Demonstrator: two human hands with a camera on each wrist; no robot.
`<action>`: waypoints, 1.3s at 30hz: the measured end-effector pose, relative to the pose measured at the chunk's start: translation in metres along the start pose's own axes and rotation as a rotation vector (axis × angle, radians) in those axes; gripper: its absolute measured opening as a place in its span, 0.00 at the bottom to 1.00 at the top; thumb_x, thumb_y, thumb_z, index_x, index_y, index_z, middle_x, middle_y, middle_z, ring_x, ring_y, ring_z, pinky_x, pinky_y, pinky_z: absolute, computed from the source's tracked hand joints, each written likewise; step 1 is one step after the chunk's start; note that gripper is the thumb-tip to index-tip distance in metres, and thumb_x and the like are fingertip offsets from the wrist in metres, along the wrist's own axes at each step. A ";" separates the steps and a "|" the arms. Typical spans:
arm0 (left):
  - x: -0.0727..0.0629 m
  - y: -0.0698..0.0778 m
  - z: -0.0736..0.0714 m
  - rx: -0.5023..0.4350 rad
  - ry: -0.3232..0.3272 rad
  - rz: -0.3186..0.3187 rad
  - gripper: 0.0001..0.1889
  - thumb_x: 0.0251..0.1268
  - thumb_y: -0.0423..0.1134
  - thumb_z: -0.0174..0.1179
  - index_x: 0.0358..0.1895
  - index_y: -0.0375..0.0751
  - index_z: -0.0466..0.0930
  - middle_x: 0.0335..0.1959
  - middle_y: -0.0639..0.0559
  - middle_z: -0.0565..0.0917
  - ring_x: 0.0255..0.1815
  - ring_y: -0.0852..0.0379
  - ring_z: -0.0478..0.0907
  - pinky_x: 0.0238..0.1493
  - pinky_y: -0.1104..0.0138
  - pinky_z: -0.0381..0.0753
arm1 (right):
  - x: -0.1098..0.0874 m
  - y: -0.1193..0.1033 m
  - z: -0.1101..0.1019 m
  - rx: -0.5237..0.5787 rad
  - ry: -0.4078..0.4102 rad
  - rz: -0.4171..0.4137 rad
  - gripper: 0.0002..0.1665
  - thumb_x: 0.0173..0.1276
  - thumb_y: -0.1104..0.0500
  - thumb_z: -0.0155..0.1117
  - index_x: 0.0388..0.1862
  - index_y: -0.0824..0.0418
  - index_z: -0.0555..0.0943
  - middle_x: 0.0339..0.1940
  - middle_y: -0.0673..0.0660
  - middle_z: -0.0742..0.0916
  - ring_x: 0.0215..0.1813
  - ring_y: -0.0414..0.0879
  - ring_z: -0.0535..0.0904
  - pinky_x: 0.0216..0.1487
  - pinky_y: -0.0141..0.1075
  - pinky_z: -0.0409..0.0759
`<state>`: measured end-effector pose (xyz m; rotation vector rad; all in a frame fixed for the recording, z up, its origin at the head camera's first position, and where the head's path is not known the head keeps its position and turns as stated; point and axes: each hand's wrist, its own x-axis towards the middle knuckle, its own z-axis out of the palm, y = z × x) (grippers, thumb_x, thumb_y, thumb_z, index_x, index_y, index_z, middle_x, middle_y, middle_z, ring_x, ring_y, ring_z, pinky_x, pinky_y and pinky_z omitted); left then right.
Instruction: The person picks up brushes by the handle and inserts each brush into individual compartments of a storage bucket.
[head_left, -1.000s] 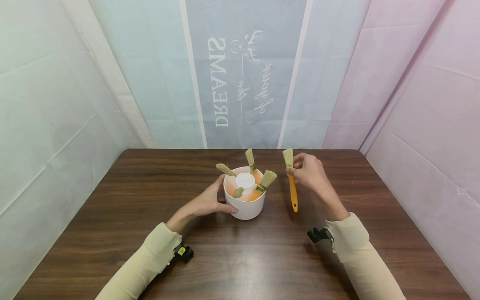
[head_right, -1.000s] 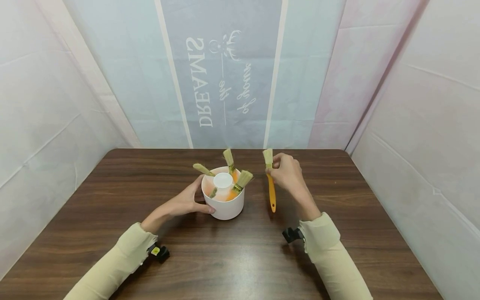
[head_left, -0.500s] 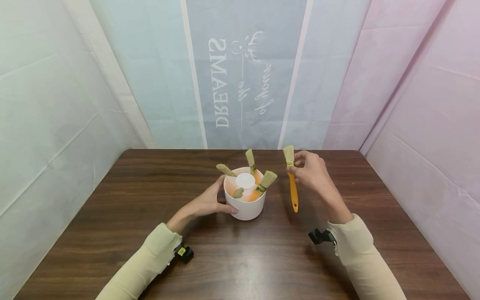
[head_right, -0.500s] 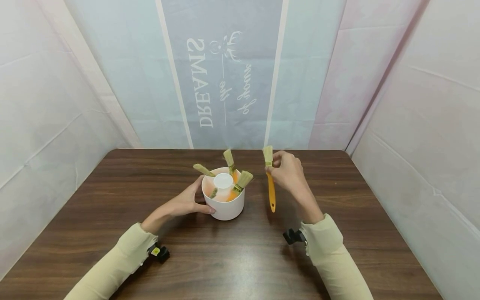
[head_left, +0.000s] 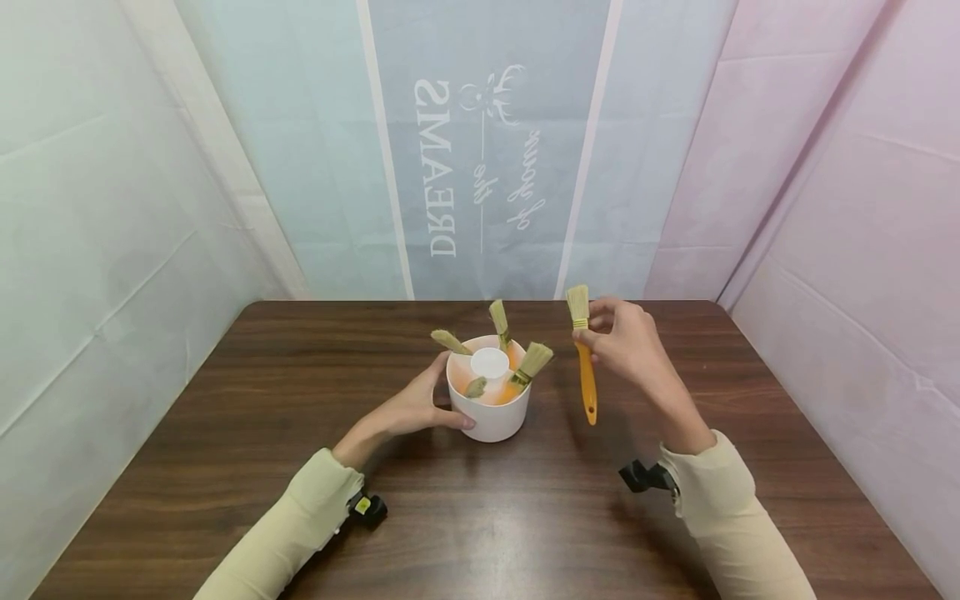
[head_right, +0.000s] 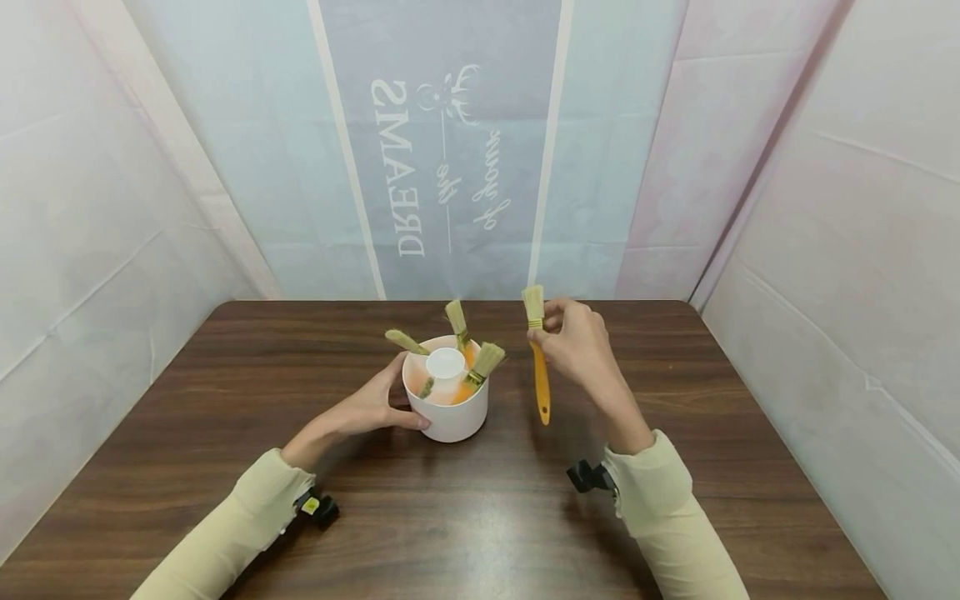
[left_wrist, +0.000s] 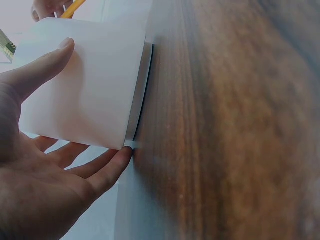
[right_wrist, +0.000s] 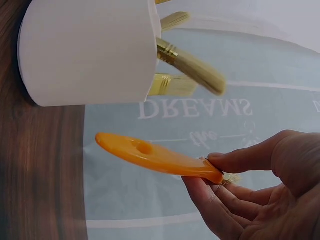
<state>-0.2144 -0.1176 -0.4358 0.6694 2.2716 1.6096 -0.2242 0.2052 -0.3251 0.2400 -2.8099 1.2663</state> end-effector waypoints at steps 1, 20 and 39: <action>0.000 0.000 0.000 0.000 -0.001 0.003 0.59 0.51 0.34 0.79 0.82 0.50 0.46 0.78 0.44 0.63 0.77 0.43 0.66 0.71 0.48 0.76 | -0.001 -0.001 0.000 -0.001 0.002 -0.002 0.24 0.69 0.62 0.70 0.61 0.70 0.78 0.48 0.70 0.90 0.31 0.46 0.89 0.35 0.42 0.90; -0.001 0.003 0.000 -0.006 -0.001 -0.004 0.59 0.51 0.34 0.79 0.82 0.51 0.46 0.79 0.45 0.63 0.78 0.44 0.65 0.72 0.48 0.76 | -0.013 -0.013 -0.007 0.027 0.043 -0.067 0.26 0.67 0.62 0.72 0.62 0.69 0.77 0.45 0.67 0.91 0.31 0.46 0.89 0.31 0.33 0.86; -0.001 0.001 0.001 -0.018 -0.003 0.015 0.57 0.52 0.32 0.79 0.81 0.50 0.48 0.78 0.44 0.65 0.77 0.44 0.66 0.72 0.48 0.76 | -0.021 -0.025 -0.010 0.146 0.022 -0.105 0.28 0.67 0.65 0.72 0.63 0.70 0.76 0.45 0.68 0.90 0.38 0.44 0.88 0.34 0.33 0.88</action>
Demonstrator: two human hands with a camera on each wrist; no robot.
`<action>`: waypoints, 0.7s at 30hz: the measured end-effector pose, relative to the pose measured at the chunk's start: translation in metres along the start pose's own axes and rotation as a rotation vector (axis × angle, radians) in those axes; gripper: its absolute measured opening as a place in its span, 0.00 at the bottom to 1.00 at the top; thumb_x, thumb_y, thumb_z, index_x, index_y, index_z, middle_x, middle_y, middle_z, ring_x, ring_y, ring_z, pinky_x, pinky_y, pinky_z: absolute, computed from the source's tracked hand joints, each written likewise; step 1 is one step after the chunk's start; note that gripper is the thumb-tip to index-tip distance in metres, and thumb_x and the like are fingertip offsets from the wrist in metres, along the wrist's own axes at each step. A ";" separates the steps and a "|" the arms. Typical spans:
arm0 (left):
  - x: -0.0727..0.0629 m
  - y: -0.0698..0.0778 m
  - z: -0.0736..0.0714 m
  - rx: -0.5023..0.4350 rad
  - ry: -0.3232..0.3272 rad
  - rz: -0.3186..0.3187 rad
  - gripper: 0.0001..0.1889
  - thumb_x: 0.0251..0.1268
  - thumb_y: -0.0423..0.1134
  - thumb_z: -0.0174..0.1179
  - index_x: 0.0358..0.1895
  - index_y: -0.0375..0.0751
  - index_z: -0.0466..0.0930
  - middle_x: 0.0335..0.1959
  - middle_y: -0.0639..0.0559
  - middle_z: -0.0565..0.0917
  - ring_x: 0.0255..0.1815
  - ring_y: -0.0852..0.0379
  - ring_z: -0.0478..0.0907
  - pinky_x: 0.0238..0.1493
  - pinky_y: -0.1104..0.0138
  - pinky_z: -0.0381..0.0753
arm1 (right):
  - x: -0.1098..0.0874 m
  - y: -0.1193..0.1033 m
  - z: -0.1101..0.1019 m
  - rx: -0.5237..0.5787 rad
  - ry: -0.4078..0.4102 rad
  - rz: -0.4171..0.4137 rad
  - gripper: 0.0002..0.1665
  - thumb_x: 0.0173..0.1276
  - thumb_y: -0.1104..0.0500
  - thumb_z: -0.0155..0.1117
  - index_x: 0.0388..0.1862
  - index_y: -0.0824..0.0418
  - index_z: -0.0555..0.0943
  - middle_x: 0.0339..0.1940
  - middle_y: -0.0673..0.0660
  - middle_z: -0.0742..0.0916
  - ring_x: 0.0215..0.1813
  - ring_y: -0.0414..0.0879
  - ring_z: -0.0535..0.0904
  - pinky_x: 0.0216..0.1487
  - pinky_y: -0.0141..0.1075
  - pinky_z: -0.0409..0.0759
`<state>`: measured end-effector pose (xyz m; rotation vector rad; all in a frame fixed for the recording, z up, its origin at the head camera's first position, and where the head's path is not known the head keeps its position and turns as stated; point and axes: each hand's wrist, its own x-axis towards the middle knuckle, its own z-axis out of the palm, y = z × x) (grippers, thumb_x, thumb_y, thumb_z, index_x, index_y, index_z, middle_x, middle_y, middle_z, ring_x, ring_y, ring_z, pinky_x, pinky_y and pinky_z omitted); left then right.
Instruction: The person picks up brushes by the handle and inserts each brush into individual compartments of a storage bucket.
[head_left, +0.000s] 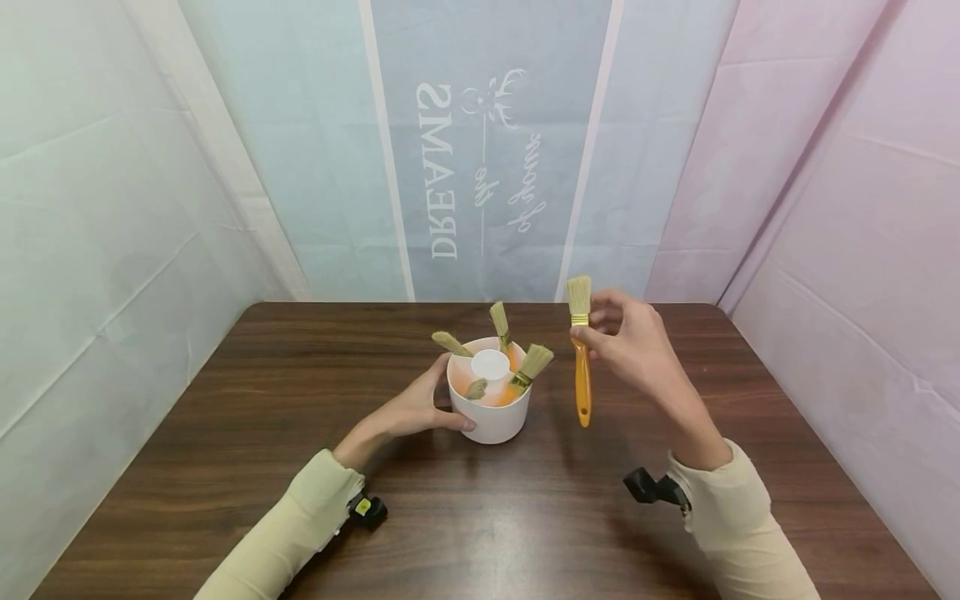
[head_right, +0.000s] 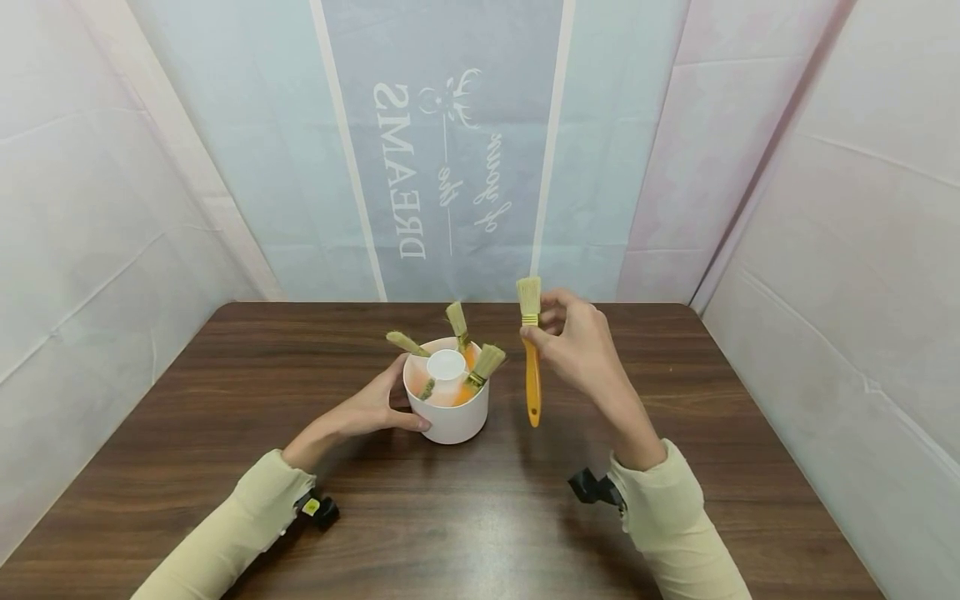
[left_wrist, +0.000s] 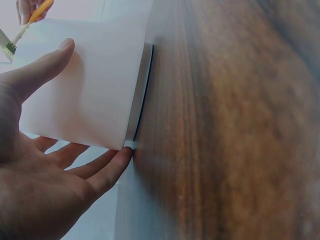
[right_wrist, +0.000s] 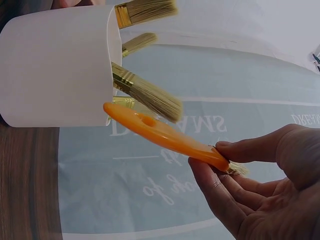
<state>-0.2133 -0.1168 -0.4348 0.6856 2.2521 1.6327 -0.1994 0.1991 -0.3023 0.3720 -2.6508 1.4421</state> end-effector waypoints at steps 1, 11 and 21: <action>0.000 0.000 0.000 -0.001 0.000 0.001 0.57 0.52 0.32 0.79 0.81 0.50 0.48 0.78 0.44 0.65 0.77 0.44 0.66 0.71 0.48 0.76 | 0.000 0.000 0.000 0.008 -0.001 -0.005 0.28 0.67 0.65 0.72 0.64 0.71 0.75 0.45 0.69 0.90 0.38 0.44 0.88 0.34 0.33 0.89; 0.001 0.000 0.000 0.004 -0.002 -0.002 0.58 0.52 0.33 0.79 0.82 0.49 0.47 0.78 0.44 0.64 0.78 0.43 0.66 0.71 0.47 0.76 | -0.002 -0.002 0.001 0.044 -0.010 -0.028 0.28 0.67 0.65 0.72 0.64 0.69 0.75 0.47 0.69 0.90 0.40 0.45 0.89 0.36 0.34 0.89; 0.001 -0.001 0.000 0.019 0.003 -0.030 0.60 0.51 0.33 0.79 0.82 0.53 0.46 0.79 0.47 0.63 0.80 0.45 0.64 0.72 0.48 0.75 | -0.004 -0.005 0.002 0.066 -0.013 -0.038 0.26 0.68 0.65 0.71 0.63 0.69 0.75 0.46 0.69 0.90 0.39 0.44 0.89 0.36 0.35 0.89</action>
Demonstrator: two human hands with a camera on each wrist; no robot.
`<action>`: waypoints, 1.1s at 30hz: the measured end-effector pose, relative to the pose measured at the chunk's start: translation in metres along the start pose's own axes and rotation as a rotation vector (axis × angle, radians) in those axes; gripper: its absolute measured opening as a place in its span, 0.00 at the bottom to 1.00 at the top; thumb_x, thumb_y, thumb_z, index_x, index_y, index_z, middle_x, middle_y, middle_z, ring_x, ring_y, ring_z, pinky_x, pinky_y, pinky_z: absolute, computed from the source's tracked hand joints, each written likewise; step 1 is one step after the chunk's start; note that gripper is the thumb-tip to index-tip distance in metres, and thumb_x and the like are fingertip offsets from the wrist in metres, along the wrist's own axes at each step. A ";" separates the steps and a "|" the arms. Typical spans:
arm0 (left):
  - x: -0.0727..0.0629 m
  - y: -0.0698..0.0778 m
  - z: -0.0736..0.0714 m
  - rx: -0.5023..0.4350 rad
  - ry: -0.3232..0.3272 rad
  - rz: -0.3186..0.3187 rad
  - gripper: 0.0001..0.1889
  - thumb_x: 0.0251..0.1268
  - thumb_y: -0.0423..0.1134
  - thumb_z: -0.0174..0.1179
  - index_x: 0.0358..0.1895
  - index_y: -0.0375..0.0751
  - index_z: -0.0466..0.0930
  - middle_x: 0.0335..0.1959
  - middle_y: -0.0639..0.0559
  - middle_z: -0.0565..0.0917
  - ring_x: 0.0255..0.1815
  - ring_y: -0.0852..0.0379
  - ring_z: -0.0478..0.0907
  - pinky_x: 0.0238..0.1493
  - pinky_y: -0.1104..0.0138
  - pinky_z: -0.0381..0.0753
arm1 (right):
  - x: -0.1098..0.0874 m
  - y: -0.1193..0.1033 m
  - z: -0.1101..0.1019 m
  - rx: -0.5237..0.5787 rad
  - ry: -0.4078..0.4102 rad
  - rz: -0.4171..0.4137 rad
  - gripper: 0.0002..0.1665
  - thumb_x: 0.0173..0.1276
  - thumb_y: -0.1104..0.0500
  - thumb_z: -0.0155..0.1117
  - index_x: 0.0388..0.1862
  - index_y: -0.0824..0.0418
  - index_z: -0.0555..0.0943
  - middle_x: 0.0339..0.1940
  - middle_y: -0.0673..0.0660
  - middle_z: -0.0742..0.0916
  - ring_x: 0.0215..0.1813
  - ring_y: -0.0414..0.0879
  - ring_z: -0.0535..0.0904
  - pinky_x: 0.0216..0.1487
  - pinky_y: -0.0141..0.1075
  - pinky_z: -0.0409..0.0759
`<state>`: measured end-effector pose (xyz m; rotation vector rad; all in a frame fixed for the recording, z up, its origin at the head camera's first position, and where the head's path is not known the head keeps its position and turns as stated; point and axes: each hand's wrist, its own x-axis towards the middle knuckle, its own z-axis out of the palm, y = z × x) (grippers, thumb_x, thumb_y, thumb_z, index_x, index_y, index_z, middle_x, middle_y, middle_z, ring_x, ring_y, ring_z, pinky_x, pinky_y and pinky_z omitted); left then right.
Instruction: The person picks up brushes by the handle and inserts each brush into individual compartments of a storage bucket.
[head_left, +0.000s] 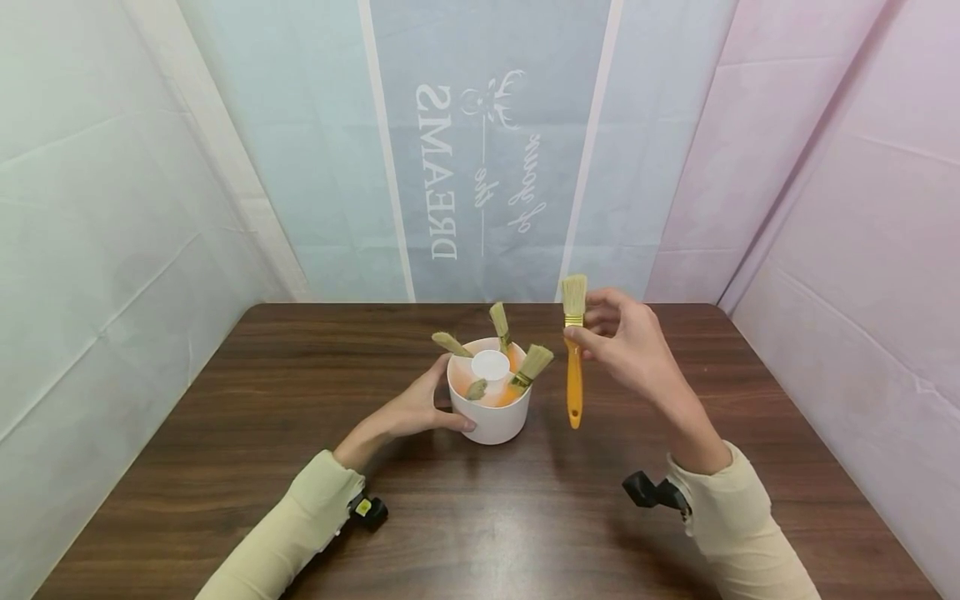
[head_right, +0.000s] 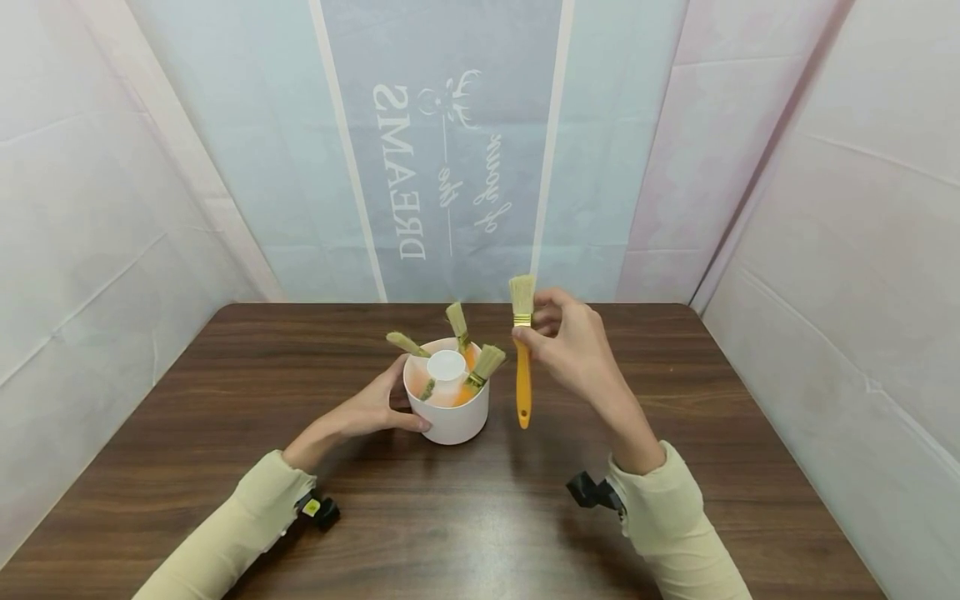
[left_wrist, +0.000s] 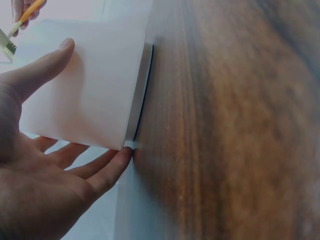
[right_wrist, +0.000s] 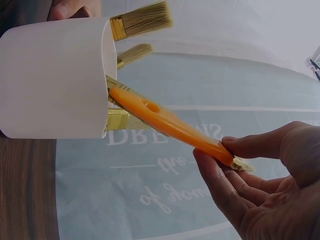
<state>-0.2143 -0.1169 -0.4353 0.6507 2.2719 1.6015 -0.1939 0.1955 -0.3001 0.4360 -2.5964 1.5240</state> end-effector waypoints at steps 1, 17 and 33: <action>0.000 0.000 0.000 0.002 0.000 -0.001 0.60 0.51 0.33 0.79 0.82 0.53 0.46 0.79 0.47 0.63 0.80 0.45 0.64 0.72 0.48 0.75 | 0.000 0.000 0.000 0.000 0.001 -0.002 0.26 0.68 0.65 0.71 0.63 0.69 0.75 0.46 0.68 0.90 0.39 0.45 0.89 0.36 0.35 0.89; -0.001 0.001 0.000 0.002 -0.001 0.012 0.59 0.52 0.34 0.79 0.82 0.48 0.46 0.78 0.43 0.64 0.78 0.42 0.66 0.71 0.47 0.76 | -0.004 -0.003 0.007 0.056 0.079 -0.096 0.25 0.67 0.67 0.72 0.61 0.68 0.76 0.43 0.68 0.89 0.35 0.37 0.87 0.36 0.37 0.90; 0.000 -0.001 0.001 -0.008 -0.002 0.011 0.59 0.51 0.34 0.79 0.82 0.50 0.46 0.78 0.44 0.65 0.77 0.43 0.67 0.71 0.48 0.77 | -0.006 -0.002 0.027 0.151 0.205 -0.271 0.23 0.67 0.66 0.73 0.57 0.68 0.75 0.40 0.65 0.89 0.33 0.42 0.88 0.34 0.33 0.88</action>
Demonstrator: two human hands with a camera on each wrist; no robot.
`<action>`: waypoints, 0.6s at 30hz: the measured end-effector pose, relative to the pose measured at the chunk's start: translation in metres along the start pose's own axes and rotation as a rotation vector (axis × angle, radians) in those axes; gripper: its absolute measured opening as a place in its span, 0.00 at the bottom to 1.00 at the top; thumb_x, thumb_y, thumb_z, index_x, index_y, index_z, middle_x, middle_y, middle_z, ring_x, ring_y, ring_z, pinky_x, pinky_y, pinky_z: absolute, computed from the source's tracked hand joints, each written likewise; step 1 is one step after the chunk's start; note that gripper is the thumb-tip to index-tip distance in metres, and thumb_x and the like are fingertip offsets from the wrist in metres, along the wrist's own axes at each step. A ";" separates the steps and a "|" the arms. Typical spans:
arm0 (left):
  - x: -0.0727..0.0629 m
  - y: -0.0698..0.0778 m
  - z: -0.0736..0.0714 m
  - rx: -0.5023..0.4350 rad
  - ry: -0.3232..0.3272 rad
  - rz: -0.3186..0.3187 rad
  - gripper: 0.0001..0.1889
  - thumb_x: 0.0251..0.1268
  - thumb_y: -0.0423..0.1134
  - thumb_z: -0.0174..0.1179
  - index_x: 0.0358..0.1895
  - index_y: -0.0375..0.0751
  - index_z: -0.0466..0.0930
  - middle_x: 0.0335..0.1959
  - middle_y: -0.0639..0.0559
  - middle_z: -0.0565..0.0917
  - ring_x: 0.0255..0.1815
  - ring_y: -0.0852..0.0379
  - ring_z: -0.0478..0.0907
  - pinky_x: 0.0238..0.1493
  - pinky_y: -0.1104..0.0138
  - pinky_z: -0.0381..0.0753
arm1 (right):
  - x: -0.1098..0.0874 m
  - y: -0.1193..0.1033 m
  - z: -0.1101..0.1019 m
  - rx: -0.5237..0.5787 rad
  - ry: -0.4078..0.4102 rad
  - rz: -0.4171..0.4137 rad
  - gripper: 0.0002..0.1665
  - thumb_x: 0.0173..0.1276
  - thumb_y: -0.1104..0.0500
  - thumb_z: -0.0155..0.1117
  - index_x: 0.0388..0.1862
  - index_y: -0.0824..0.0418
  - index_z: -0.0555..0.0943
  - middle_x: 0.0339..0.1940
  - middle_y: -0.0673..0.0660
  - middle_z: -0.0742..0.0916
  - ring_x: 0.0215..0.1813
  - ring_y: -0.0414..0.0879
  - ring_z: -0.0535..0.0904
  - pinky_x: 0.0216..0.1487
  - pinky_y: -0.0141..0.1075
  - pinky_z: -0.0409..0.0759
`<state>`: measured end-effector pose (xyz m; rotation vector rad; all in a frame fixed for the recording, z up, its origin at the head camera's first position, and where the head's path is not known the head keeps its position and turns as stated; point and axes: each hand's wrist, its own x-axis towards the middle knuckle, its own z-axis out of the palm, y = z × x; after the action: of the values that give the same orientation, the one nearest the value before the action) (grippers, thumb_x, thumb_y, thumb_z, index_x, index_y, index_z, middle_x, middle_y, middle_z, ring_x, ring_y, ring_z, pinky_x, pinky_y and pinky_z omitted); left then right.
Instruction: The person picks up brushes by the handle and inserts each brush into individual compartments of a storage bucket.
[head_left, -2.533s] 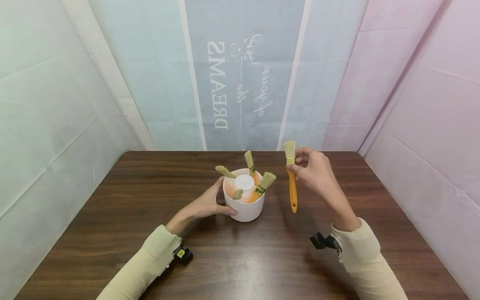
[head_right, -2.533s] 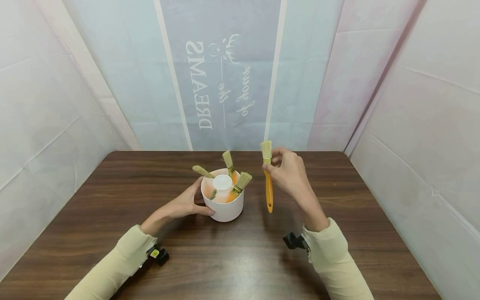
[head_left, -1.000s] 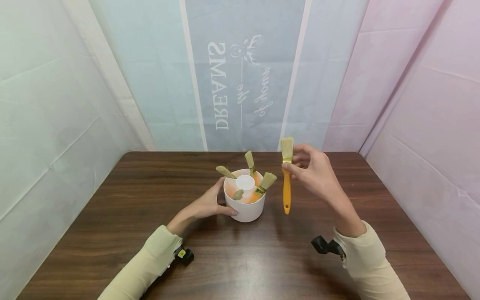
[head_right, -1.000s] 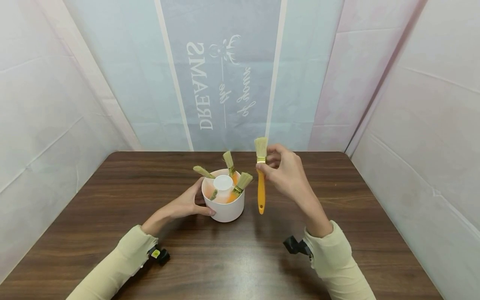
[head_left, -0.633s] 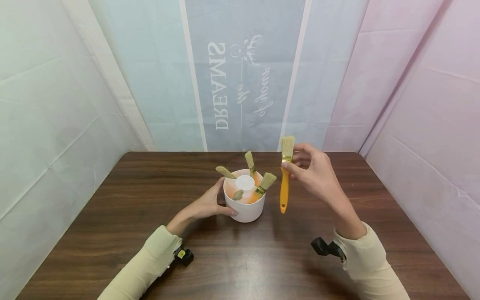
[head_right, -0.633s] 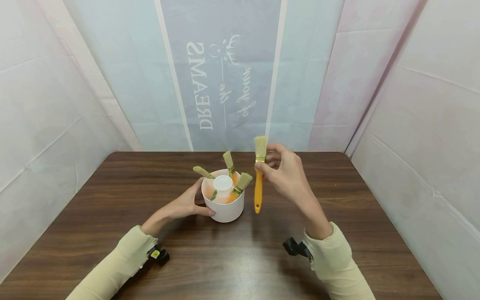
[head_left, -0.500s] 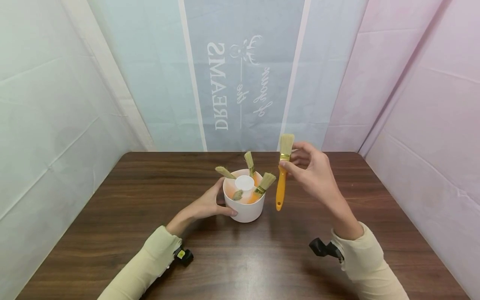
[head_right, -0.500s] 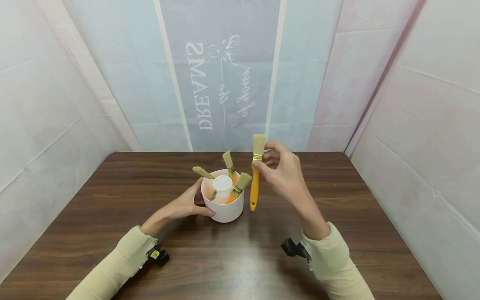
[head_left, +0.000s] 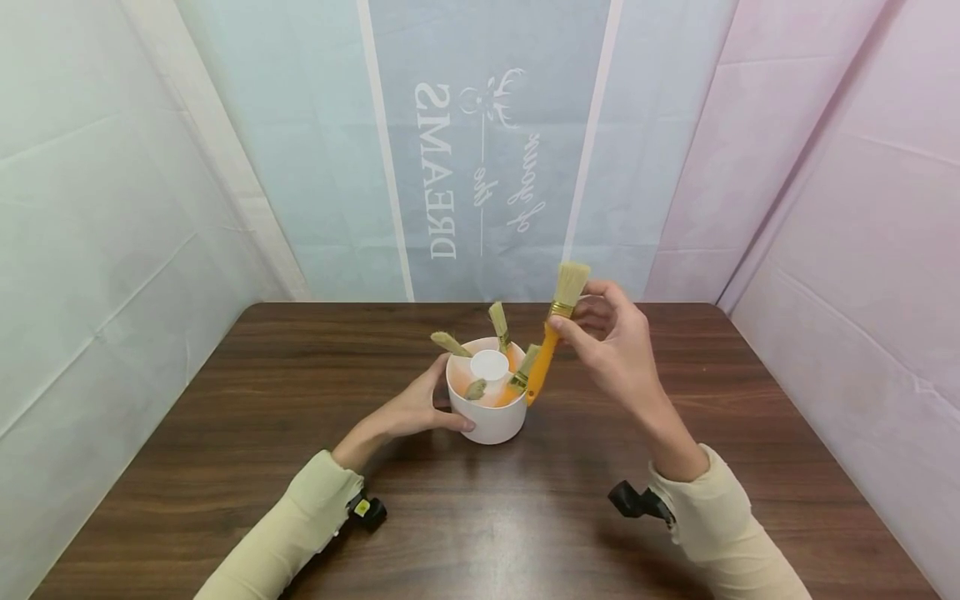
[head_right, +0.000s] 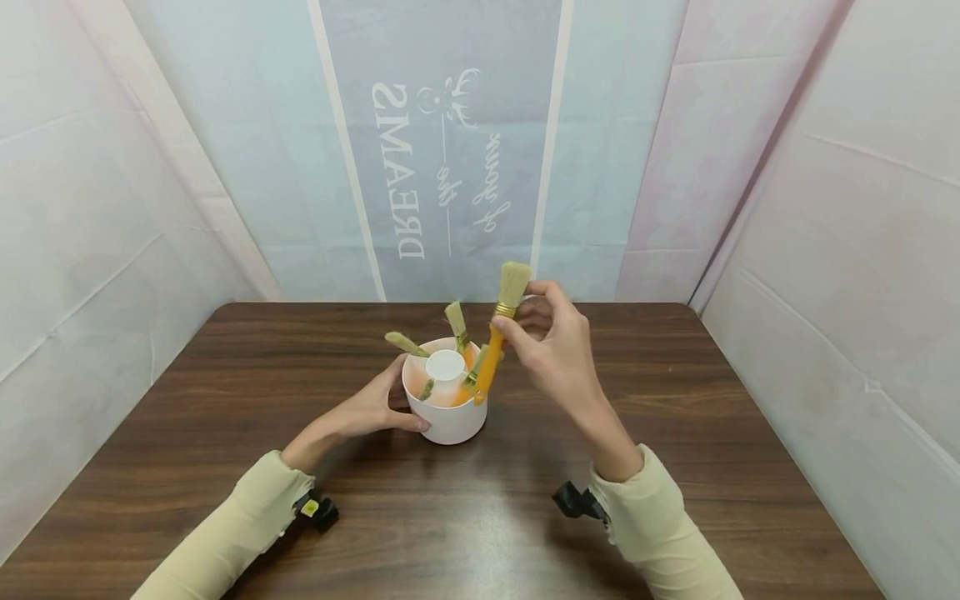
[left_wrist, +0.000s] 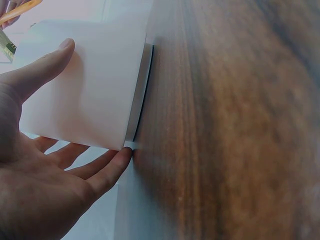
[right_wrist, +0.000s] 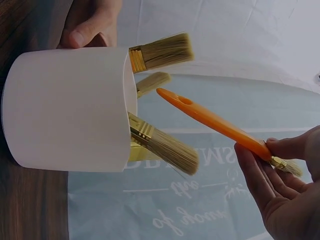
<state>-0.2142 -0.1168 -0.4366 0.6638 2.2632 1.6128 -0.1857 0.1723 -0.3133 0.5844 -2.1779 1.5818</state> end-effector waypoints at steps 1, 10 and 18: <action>0.000 0.000 0.000 0.002 0.001 0.002 0.59 0.52 0.34 0.79 0.82 0.50 0.46 0.78 0.44 0.65 0.77 0.43 0.67 0.71 0.48 0.77 | 0.000 0.000 0.001 0.019 0.004 -0.002 0.23 0.67 0.66 0.73 0.57 0.68 0.74 0.40 0.65 0.89 0.33 0.42 0.88 0.35 0.34 0.88; -0.001 0.001 0.001 0.029 0.012 0.002 0.58 0.51 0.36 0.80 0.82 0.49 0.48 0.79 0.44 0.63 0.79 0.43 0.64 0.71 0.46 0.76 | -0.001 0.002 0.010 0.128 0.045 -0.039 0.21 0.67 0.70 0.71 0.54 0.70 0.73 0.40 0.67 0.90 0.37 0.41 0.90 0.42 0.33 0.89; -0.001 0.000 0.000 0.015 0.013 0.001 0.58 0.50 0.34 0.80 0.81 0.51 0.49 0.78 0.48 0.64 0.78 0.47 0.65 0.71 0.49 0.77 | -0.001 0.002 0.013 0.142 0.067 -0.051 0.22 0.68 0.70 0.71 0.56 0.69 0.73 0.42 0.68 0.89 0.40 0.40 0.90 0.45 0.32 0.89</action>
<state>-0.2135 -0.1172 -0.4363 0.6605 2.2864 1.6071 -0.1867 0.1612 -0.3195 0.6151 -1.9988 1.7141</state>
